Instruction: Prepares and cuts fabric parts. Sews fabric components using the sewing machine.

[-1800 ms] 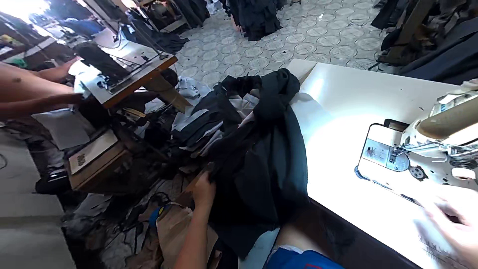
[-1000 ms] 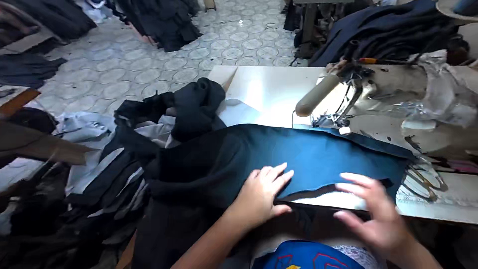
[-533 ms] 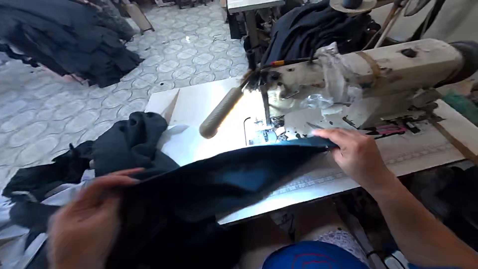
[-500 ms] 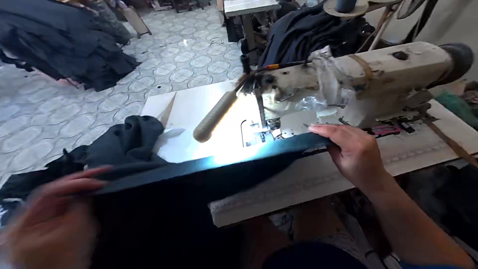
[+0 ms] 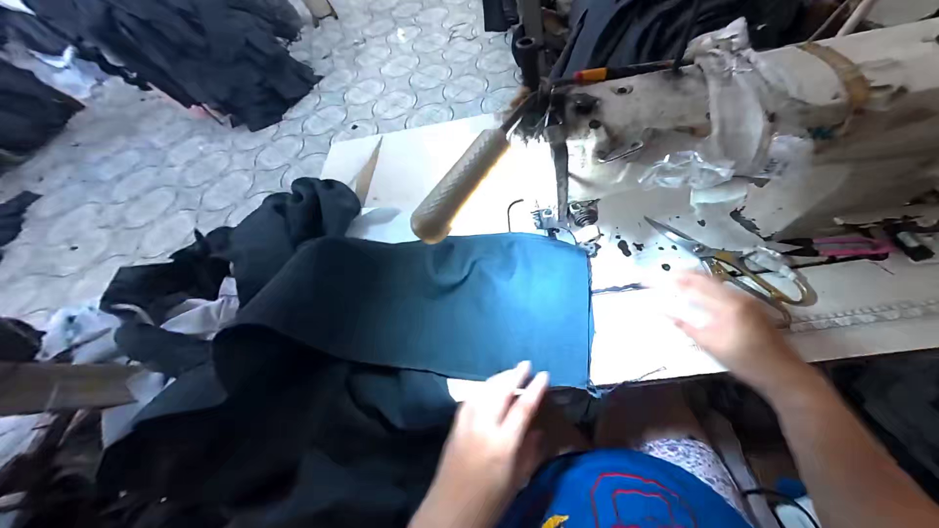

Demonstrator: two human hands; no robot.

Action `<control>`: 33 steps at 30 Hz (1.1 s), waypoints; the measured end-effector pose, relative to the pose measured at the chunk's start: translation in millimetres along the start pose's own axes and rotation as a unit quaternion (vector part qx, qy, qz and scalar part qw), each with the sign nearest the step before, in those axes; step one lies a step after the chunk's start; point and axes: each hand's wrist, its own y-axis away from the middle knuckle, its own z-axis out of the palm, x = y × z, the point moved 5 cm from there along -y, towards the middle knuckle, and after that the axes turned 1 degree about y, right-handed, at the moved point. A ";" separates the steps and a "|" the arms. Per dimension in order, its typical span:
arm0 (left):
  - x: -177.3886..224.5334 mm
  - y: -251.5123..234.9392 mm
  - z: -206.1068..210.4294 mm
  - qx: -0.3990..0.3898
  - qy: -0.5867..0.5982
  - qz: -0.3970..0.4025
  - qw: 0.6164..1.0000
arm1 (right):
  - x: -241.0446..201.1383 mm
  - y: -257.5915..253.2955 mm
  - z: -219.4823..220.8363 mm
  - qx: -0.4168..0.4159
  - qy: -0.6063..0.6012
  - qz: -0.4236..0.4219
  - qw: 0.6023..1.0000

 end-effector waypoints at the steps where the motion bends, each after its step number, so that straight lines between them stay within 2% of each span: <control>1: 9.5 -4.9 24.1 0.014 0.007 0.029 0.999 | 14.0 -5.5 -18.1 0.021 0.079 0.035 0.996; 4: 19.1 -28.0 55.6 0.070 0.014 0.075 0.995 | 51.3 -2.5 -36.0 -0.074 0.198 0.212 0.954; 6: 15.7 -40.9 54.2 0.063 0.068 0.076 0.993 | 65.2 7.0 -33.6 -0.082 0.224 0.227 0.944; 8: 2.7 -48.1 47.7 0.018 0.219 0.013 0.975 | 68.7 13.6 -37.9 -0.069 0.191 0.201 0.958; 9: -8.3 -50.1 45.1 -0.019 0.353 -0.053 0.934 | 68.5 17.0 -39.4 -0.071 0.156 0.188 0.967; 11: -29.9 -53.7 43.2 -0.087 0.592 -0.186 0.779 | 61.0 18.4 -36.6 -0.094 0.078 0.128 0.984; 12: -37.0 -53.2 43.6 -0.106 0.657 -0.218 0.714 | 52.3 16.7 -31.7 -0.113 0.047 0.075 0.990; 13: -41.4 -52.1 44.5 -0.117 0.695 -0.229 0.671 | 40.6 13.1 -26.4 -0.140 0.031 0.023 0.989; 14: -43.1 -51.6 44.9 -0.123 0.714 -0.231 0.649 | 27.7 7.3 -21.2 -0.163 0.034 -0.024 0.986; 15: -42.9 -51.6 44.5 -0.126 0.723 -0.227 0.641 | 16.2 0.1 -16.3 -0.183 0.045 -0.058 0.980; 19: -40.4 -55.3 43.3 -0.129 0.715 -0.205 0.655 | -14.1 -29.9 -1.7 -0.273 0.076 -0.121 0.951; 23: -41.7 -54.6 45.4 -0.134 0.711 -0.213 0.657 | -37.3 -35.4 11.8 -0.436 0.037 -0.092 0.894; 24: -42.1 -54.4 45.5 -0.133 0.713 -0.216 0.653 | -39.7 -33.6 13.5 -0.448 0.038 -0.094 0.888; 30: -44.6 -49.5 44.0 -0.116 0.768 -0.180 0.604 | -7.7 -25.1 5.7 -0.280 0.074 -0.154 0.945; 33: -44.1 -50.5 45.3 -0.119 0.773 -0.184 0.595 | -9.3 -22.0 10.8 -0.269 0.059 -0.160 0.948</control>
